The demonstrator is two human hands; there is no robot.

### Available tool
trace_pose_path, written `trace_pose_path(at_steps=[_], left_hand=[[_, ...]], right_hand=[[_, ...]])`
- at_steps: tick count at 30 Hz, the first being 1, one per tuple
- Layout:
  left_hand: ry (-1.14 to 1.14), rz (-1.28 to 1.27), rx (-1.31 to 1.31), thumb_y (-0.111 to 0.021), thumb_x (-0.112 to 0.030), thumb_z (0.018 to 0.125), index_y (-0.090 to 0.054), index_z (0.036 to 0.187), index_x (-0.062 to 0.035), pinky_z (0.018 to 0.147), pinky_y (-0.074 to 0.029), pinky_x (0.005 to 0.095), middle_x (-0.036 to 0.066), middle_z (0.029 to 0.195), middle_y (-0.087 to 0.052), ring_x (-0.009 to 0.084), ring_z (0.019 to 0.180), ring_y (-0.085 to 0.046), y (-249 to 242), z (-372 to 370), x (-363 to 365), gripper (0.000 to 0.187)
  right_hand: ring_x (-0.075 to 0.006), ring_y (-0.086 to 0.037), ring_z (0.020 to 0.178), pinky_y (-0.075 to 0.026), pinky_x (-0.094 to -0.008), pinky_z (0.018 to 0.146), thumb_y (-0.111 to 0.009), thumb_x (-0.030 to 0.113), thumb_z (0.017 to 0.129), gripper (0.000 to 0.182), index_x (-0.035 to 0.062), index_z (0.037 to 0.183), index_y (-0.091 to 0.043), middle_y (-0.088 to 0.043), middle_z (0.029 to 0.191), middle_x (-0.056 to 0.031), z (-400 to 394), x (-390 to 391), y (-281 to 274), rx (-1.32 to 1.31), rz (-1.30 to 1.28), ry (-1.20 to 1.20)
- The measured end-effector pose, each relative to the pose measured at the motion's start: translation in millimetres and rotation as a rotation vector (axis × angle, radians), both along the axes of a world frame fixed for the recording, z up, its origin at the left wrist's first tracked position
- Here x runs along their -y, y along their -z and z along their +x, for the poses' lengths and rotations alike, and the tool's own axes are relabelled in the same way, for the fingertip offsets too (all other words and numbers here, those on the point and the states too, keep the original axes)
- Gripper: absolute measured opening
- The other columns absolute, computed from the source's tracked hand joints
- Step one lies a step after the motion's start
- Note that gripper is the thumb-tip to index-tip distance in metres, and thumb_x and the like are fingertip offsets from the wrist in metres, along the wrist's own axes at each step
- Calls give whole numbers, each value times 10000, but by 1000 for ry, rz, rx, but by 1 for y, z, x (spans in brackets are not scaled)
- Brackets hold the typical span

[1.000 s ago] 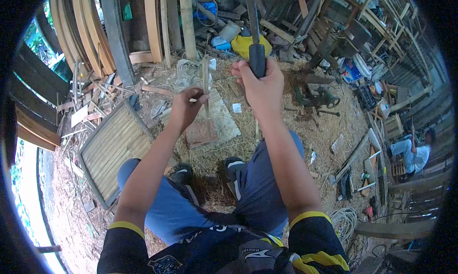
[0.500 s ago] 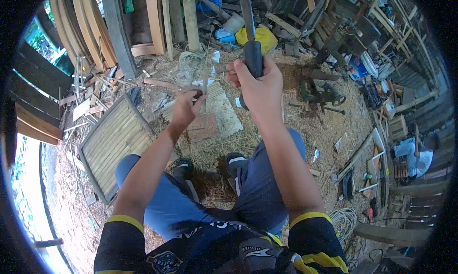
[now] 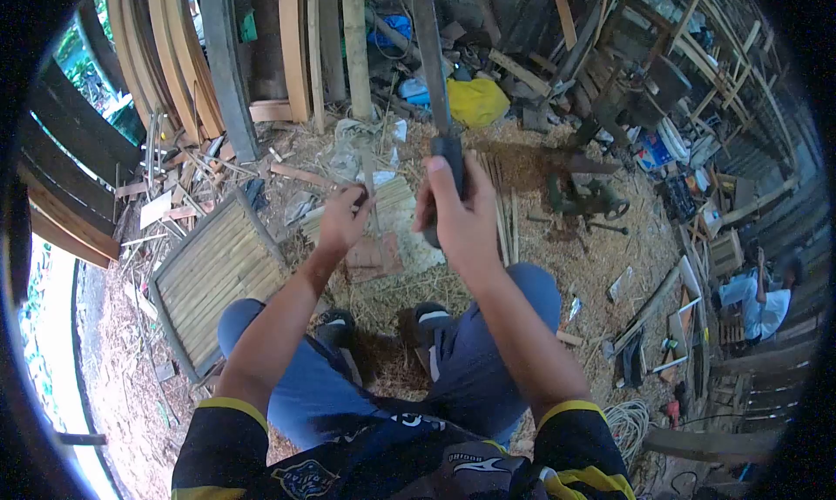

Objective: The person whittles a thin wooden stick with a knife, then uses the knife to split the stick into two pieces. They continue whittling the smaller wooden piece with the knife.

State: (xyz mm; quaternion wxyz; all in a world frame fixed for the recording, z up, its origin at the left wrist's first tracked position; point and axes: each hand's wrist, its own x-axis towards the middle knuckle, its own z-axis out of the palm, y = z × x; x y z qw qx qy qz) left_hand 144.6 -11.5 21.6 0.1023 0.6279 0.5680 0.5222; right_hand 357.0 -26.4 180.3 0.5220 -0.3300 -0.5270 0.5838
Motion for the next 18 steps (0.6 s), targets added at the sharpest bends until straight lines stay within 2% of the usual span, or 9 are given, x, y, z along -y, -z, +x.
trace_pose_path(at_steps=[1, 2, 5, 6, 12, 15, 16, 18], left_hand=[[-3, -31, 9, -699, -82, 907, -638, 965, 28, 685, -538, 459, 233, 934, -650, 433, 810, -639, 4, 0, 1, 139], [-7, -63, 18, -701, -90, 908, -638, 971, 25, 682, -537, 460, 235, 932, -649, 436, 810, -636, 11, 0, 0, 145], [22, -116, 82, -704, -119, 910, -639, 991, 7, 683, -516, 467, 237, 923, -641, 445, 805, -627, 14, 0, 2, 164], [38, -93, 74, -702, -117, 910, -636, 986, 7, 684, -509, 470, 235, 919, -639, 444, 805, -624, 13, 0, 3, 160], [86, -76, -11, -688, -90, 908, -617, 953, 9, 720, -480, 487, 225, 907, -634, 448, 847, -603, 8, -2, 5, 130], [75, -8, -28, -697, -68, 889, -610, 919, 19, 709, -485, 477, 232, 908, -630, 449, 835, -609, 6, 1, 4, 127], [66, 24, -21, -702, -59, 880, -607, 904, 24, 700, -489, 470, 236, 909, -628, 449, 824, -614, 5, 2, 4, 129], [89, 55, -45, -696, -53, 880, -599, 883, 23, 698, -475, 481, 236, 883, -608, 459, 821, -599, 4, 4, 5, 124]], right_hand=[[-116, -576, 545, -479, -286, 505, -617, 262, 1035, 247, 30, 1110, -574, -608, 730, -51, -4, 4, -1, -33, 7, -23], [-154, -592, 537, -507, -295, 524, -603, 217, 1025, 312, 14, 1257, -563, -614, 741, -75, -10, 8, 4, -59, -32, -31], [-124, -526, 483, -428, -278, 445, -609, 188, 999, 221, 19, 1135, -566, -569, 722, -47, -13, 12, 24, 68, -85, -67], [-103, -471, 440, -365, -267, 400, -587, 225, 1023, 200, 30, 1058, -559, -541, 690, -33, -19, 14, 17, 71, -153, -42], [-71, -433, 405, -336, -246, 376, -514, 344, 1076, 312, 48, 984, -550, -516, 642, -6, -31, 11, 24, 205, -93, -50], [-63, -470, 481, -369, -272, 447, -571, 346, 1053, 319, 62, 909, -558, -514, 615, 18, -32, 6, 30, 289, -69, -52], [-70, -468, 533, -376, -295, 492, -579, 346, 1046, 345, 38, 890, -576, -522, 608, 9, -34, 2, 39, 341, 18, 11], [-77, -466, 556, -380, -306, 509, -586, 346, 1041, 351, 26, 898, -585, -524, 614, 0, -33, 0, 43, 378, 7, -3]])
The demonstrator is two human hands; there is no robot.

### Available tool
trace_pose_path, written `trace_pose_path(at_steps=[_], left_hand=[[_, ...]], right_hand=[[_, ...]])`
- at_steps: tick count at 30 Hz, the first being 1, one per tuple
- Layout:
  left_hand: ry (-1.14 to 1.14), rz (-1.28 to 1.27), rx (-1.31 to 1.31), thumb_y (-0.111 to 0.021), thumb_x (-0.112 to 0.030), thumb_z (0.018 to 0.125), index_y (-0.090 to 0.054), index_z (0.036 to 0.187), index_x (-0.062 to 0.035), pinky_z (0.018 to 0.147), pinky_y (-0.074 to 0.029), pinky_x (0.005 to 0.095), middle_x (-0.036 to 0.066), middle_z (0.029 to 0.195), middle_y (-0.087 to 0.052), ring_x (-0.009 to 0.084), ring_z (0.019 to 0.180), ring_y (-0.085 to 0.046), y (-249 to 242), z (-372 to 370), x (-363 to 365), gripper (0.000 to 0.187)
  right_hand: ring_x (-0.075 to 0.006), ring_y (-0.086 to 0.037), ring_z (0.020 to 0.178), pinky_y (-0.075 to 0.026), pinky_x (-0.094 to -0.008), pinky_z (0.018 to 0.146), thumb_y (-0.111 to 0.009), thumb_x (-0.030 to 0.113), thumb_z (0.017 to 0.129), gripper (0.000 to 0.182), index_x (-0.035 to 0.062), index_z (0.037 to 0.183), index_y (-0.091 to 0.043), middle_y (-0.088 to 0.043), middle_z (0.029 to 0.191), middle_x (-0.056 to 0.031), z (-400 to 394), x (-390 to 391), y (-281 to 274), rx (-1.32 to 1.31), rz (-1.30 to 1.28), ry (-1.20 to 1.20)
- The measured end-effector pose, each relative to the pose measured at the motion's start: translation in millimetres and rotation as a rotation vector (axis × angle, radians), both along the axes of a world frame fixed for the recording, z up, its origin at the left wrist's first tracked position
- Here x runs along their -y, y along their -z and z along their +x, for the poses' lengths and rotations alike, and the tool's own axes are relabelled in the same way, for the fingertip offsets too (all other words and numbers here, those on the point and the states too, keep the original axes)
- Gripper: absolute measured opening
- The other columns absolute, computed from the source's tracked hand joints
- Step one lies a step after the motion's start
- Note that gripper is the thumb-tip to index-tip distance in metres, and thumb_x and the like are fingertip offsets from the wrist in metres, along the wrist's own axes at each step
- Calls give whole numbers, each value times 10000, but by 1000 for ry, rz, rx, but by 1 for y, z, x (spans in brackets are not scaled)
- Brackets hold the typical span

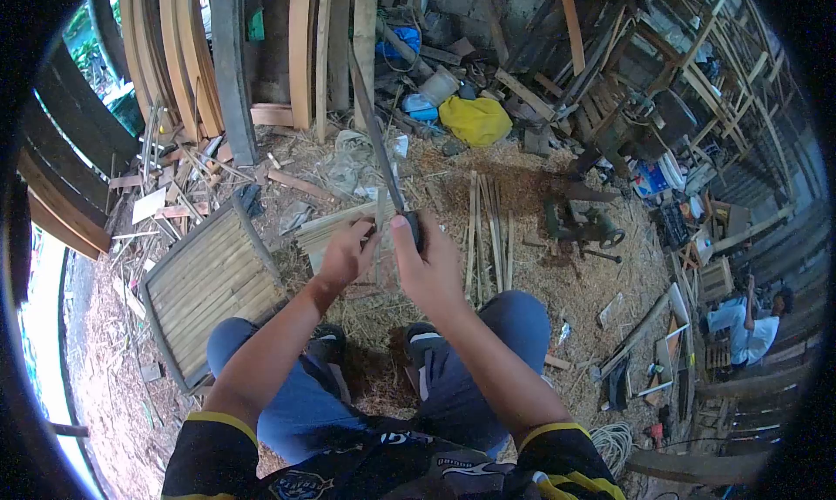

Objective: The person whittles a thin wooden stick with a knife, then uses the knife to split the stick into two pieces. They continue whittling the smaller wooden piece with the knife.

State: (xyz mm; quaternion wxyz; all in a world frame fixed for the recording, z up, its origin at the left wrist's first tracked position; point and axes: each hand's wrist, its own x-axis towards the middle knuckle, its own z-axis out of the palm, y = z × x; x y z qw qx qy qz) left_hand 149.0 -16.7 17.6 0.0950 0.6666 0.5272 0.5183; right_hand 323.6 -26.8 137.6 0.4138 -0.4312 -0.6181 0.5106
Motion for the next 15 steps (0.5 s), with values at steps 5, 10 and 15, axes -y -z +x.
trace_pose_path(at_steps=[5, 10, 15], left_hand=[[50, -47, -2, -689, -24, 868, -585, 856, 23, 690, -449, 504, 237, 853, -572, 464, 815, -581, -5, 2, 5, 115], [82, -39, 20, -691, 6, 842, -588, 871, 29, 703, -455, 508, 233, 862, -578, 468, 828, -583, -4, 3, 4, 109], [70, -71, -9, -666, 21, 876, -643, 970, 8, 737, -482, 467, 215, 903, -608, 438, 868, -598, 0, 2, 5, 98]], right_hand=[[-88, -460, 577, -379, -315, 523, -586, 353, 1039, 358, 12, 929, -599, -527, 635, -14, -1, -3, 9, 31, -5, -5], [-94, -449, 589, -377, -316, 529, -589, 358, 1038, 368, 5, 933, -603, -525, 643, -20, 0, -3, 9, 81, -32, 6], [-40, -431, 446, -332, -237, 402, -557, 391, 1058, 356, 91, 870, -521, -475, 603, 43, -1, -3, 13, 43, 33, -18]])
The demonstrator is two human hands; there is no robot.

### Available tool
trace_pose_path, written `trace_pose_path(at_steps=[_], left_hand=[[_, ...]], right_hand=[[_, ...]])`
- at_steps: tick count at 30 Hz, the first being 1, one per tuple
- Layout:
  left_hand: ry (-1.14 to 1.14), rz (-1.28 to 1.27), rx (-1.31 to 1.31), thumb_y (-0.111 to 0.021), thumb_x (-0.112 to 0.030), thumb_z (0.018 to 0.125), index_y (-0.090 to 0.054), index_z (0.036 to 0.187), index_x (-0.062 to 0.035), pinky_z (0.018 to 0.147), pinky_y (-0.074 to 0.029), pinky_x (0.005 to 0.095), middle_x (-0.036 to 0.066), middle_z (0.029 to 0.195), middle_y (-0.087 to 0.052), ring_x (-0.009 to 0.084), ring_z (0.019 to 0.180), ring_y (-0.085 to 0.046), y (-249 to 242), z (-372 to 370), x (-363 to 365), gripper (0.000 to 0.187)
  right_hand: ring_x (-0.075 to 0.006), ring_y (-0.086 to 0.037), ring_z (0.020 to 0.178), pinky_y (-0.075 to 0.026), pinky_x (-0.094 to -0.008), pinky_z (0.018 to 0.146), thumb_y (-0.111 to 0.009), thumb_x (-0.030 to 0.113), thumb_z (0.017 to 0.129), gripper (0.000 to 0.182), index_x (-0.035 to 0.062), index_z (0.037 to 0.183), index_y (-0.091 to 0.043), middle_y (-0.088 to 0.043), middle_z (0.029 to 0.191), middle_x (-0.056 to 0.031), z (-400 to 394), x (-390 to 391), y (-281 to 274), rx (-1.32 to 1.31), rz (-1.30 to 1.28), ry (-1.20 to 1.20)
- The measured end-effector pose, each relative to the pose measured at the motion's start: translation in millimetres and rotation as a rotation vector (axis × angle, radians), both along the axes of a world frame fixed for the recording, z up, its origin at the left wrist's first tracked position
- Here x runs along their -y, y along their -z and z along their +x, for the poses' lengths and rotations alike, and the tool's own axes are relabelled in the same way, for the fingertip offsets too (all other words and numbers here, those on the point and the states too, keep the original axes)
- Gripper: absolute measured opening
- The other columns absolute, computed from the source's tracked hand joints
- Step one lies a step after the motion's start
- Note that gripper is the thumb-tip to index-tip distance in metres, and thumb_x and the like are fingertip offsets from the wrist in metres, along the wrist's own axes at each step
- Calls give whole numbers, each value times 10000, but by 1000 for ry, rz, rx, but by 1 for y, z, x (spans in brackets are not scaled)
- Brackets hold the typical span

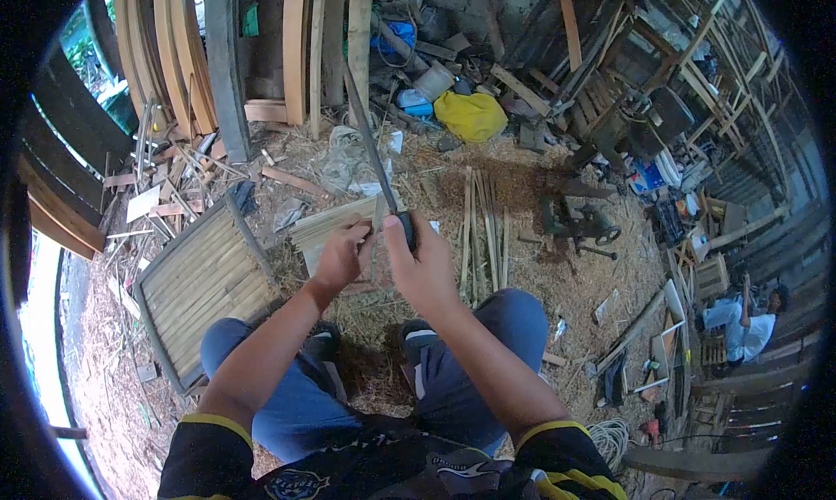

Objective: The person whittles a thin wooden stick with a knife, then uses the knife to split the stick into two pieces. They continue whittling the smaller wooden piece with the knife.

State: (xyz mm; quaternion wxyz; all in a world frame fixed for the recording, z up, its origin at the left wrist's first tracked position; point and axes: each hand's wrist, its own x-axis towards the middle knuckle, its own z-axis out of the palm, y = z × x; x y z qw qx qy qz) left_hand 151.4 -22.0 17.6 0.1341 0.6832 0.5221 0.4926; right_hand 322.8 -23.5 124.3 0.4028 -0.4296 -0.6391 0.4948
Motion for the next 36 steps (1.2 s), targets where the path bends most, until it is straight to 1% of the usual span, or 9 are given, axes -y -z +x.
trace_pose_path(at_steps=[10, 13, 17, 20, 23, 26, 29, 32, 36], left_hand=[[22, 100, 6, -656, 17, 875, -637, 946, 12, 747, -486, 482, 218, 882, -595, 447, 880, -599, 3, -2, -1, 74], [-4, 1, -6, -688, 26, 839, -634, 981, 30, 755, -502, 486, 237, 956, -647, 466, 899, -615, 1, -2, 3, 151], [-6, 6, -13, -685, 21, 843, -636, 962, 23, 744, -502, 484, 229, 931, -633, 466, 893, -615, -4, -1, 6, 129], [3, 17, -17, -682, 18, 846, -641, 955, 19, 733, -499, 487, 225, 913, -625, 463, 876, -613, -2, -2, 4, 117], [-8, 14, -15, -682, 15, 848, -643, 954, 22, 723, -496, 485, 222, 899, -621, 457, 862, -609, -2, -1, 6, 113], [9, 18, 19, -678, 15, 851, -643, 945, 23, 724, -493, 475, 215, 884, -613, 438, 864, -605, 0, -2, 7, 101], [53, 28, 49, -658, 26, 852, -645, 932, 23, 733, -487, 471, 206, 871, -603, 414, 867, -599, 2, -6, 12, 81], [92, 36, 68, -648, 39, 837, -647, 946, 29, 717, -483, 460, 198, 869, -604, 405, 852, -585, 3, -10, 17, 109], [121, 61, 70, -643, 46, 823, -649, 946, 29, 702, -478, 447, 182, 867, -615, 398, 828, -566, 6, -14, 23, 124]], right_hand=[[-38, -418, 451, -330, -244, 406, -565, 384, 1055, 349, 93, 869, -518, -470, 605, 47, -2, 1, 3, 4, 11, -2], [-38, -419, 457, -332, -246, 411, -567, 379, 1053, 344, 88, 876, -523, -472, 605, 47, -3, 0, 3, 15, 19, 3], [-37, -428, 468, -338, -246, 419, -569, 373, 1052, 333, 83, 891, -539, -480, 611, 47, -4, 1, 4, 39, 41, 15], [-41, -450, 484, -350, -252, 440, -566, 370, 1054, 331, 75, 905, -553, -497, 618, 41, -4, 1, 4, 60, 56, 11], [-70, -493, 514, -376, -292, 469, -587, 358, 1044, 342, 44, 912, -556, -509, 617, 9, -4, 5, -5, 148, 113, 34], [-167, -544, 527, -413, -356, 504, -617, 335, 1024, 345, 13, 920, -550, -535, 613, -70, -6, 10, -2, 247, 291, 83], [-484, -656, 683, -492, -526, 576, -623, 358, 993, 378, -13, 990, -547, -640, 708, -276, -8, 18, -7, 345, 325, 50], [-505, -639, 679, -487, -539, 574, -623, 347, 993, 374, -18, 993, -541, -630, 700, -289, -9, 27, -11, 342, 297, 8], [-503, -647, 704, -492, -545, 599, -613, 341, 999, 371, -21, 972, -535, -629, 715, -296, -13, 33, -11, 324, 266, -31]])
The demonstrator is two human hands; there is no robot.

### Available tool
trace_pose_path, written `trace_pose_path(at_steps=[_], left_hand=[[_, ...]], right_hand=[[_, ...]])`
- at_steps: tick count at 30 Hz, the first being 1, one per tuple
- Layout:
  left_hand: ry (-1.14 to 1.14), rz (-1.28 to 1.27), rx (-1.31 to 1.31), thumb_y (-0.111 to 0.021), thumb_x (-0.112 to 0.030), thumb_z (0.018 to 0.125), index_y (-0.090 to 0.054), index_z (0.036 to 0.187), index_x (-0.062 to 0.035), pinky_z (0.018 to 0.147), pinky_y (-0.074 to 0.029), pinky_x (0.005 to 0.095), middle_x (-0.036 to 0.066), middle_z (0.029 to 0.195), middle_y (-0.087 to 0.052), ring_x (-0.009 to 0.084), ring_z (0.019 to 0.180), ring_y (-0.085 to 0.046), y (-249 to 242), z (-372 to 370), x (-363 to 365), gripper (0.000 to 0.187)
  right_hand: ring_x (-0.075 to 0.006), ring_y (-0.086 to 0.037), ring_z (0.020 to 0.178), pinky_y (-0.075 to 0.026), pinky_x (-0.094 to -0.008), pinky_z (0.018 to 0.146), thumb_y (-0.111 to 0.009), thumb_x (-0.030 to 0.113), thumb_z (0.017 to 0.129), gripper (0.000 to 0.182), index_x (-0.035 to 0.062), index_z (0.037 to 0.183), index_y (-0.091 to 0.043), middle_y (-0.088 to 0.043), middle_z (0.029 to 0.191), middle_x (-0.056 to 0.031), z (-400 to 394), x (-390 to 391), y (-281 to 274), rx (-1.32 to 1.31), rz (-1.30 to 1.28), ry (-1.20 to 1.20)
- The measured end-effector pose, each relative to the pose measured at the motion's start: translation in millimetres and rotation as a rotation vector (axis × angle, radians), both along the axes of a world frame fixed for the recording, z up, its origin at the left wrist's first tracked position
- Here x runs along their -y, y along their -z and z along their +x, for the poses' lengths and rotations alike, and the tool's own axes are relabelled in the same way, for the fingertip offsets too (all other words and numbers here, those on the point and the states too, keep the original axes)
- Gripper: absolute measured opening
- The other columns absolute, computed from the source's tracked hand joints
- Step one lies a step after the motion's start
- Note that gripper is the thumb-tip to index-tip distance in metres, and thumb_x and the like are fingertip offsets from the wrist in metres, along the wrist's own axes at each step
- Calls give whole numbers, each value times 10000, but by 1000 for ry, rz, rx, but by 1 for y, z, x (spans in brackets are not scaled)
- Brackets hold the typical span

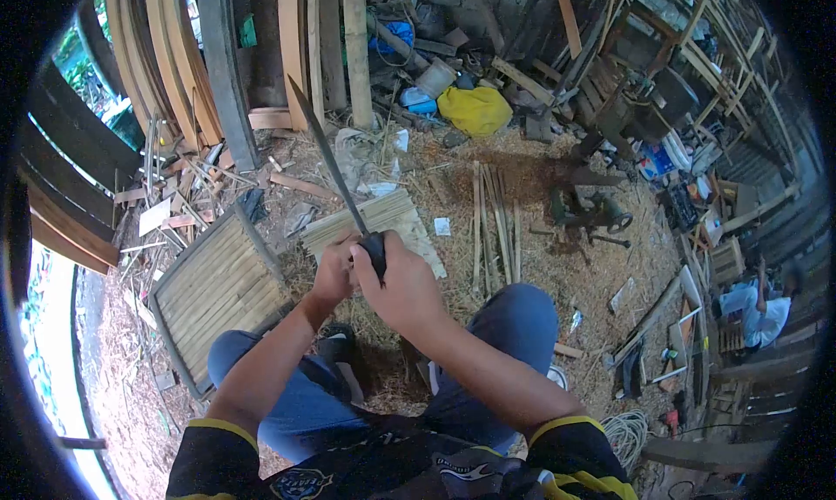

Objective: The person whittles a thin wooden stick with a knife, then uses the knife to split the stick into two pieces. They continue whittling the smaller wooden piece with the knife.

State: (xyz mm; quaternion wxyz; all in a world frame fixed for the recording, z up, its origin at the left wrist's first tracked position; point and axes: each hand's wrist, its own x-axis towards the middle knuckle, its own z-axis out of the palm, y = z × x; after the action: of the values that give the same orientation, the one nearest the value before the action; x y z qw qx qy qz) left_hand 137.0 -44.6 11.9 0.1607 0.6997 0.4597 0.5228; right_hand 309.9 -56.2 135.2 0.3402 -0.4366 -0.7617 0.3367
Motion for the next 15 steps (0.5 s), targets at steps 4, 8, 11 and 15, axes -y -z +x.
trace_pose_path(at_steps=[4, 8, 11, 15], left_hand=[[-9, -9, -3, -644, 50, 820, -650, 930, 25, 704, -480, 447, 161, 840, -623, 387, 835, -573, -3, 1, 3, 113], [-44, -38, -13, -653, 42, 836, -645, 915, 26, 694, -487, 442, 158, 823, -621, 378, 831, -586, -11, 6, 6, 81], [-62, -62, -55, -656, 34, 853, -637, 907, 26, 685, -489, 443, 171, 842, -616, 383, 819, -590, -12, 7, 7, 58], [-75, -90, -55, -658, 27, 865, -628, 925, 24, 682, -488, 451, 185, 867, -591, 401, 811, -594, -4, 7, 5, 67]], right_hand=[[-501, -645, 699, -488, -537, 600, -601, 338, 1007, 371, -24, 961, -533, -626, 713, -291, -2, 3, 1, -102, -112, -18], [-476, -644, 655, -481, -502, 575, -592, 339, 1018, 378, -28, 943, -534, -616, 685, -266, -1, 2, 3, -209, -151, -31], [-86, -463, 565, -381, -316, 500, -590, 318, 1042, 345, -20, 976, -586, -514, 624, -62, 1, 0, 12, -233, -175, -25], [-89, -459, 564, -375, -313, 503, -581, 307, 1047, 337, -20, 965, -581, -509, 629, -48, 4, -1, 8, -221, -185, -19]])
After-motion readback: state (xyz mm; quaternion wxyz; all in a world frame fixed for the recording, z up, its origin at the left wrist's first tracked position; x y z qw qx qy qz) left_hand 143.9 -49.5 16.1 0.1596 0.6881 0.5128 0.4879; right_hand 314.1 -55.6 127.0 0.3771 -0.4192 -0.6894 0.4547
